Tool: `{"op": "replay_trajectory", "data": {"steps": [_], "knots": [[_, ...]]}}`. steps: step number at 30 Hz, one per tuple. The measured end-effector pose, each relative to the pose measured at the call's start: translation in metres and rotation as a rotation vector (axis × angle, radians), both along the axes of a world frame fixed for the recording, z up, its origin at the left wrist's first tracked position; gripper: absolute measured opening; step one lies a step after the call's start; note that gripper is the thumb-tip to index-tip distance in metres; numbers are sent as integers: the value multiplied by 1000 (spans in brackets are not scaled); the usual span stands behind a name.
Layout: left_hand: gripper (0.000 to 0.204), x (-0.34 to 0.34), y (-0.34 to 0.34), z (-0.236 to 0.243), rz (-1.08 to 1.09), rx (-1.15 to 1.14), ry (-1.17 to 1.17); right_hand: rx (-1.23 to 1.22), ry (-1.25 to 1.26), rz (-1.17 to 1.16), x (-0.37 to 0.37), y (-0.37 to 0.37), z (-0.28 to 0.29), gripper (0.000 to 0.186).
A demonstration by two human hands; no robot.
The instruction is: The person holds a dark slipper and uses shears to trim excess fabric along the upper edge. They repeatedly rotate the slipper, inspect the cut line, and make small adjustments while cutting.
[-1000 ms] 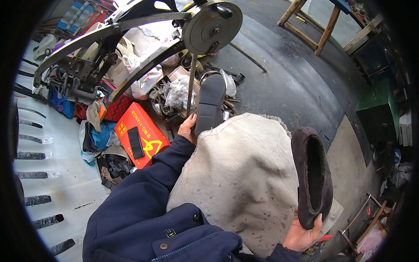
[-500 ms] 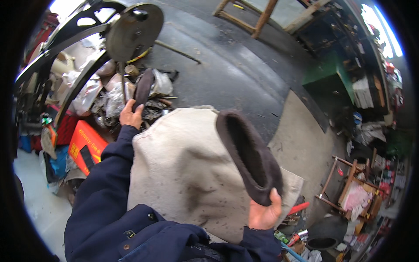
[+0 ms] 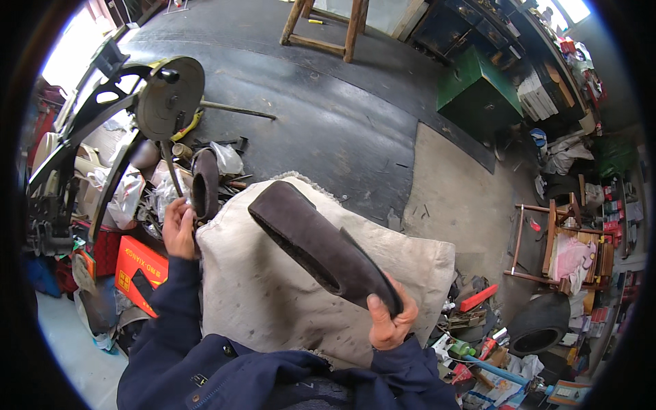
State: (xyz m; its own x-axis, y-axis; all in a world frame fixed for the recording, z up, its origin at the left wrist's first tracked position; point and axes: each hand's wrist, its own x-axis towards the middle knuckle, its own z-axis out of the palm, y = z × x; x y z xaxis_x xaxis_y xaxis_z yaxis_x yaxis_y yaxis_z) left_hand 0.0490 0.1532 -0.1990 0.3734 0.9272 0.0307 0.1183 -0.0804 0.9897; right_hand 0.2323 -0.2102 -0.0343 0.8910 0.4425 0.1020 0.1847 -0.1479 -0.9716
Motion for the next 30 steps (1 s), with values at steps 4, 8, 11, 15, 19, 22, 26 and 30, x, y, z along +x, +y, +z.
{"op": "replay_trajectory", "data": {"steps": [4, 8, 11, 15, 19, 22, 26, 30], "knots": [[24, -24, -96, 123, -234, -92, -208, -59, -395, 292, -1, 4, 21, 38], [48, -15, -161, 178, -636, -722, -310, -8, -687, 542, -7, 4, 35, 33], [62, -9, -191, 188, -680, -921, -439, -104, -773, 679, -22, -13, 39, 35], [56, -7, -216, 195, -619, -864, -465, -153, -781, 763, -35, -39, 32, 51], [45, -6, -232, 202, -596, -845, -422, -193, -788, 748, -45, -61, 26, 52], [48, -7, -238, 206, -578, -836, -340, -198, -786, 741, -48, -68, 22, 50], [45, -9, -240, 209, -574, -831, -338, -187, -792, 741, -50, -71, 21, 50], [45, -8, -239, 208, -576, -809, -327, -172, -790, 733, -50, -66, 24, 49]]}}
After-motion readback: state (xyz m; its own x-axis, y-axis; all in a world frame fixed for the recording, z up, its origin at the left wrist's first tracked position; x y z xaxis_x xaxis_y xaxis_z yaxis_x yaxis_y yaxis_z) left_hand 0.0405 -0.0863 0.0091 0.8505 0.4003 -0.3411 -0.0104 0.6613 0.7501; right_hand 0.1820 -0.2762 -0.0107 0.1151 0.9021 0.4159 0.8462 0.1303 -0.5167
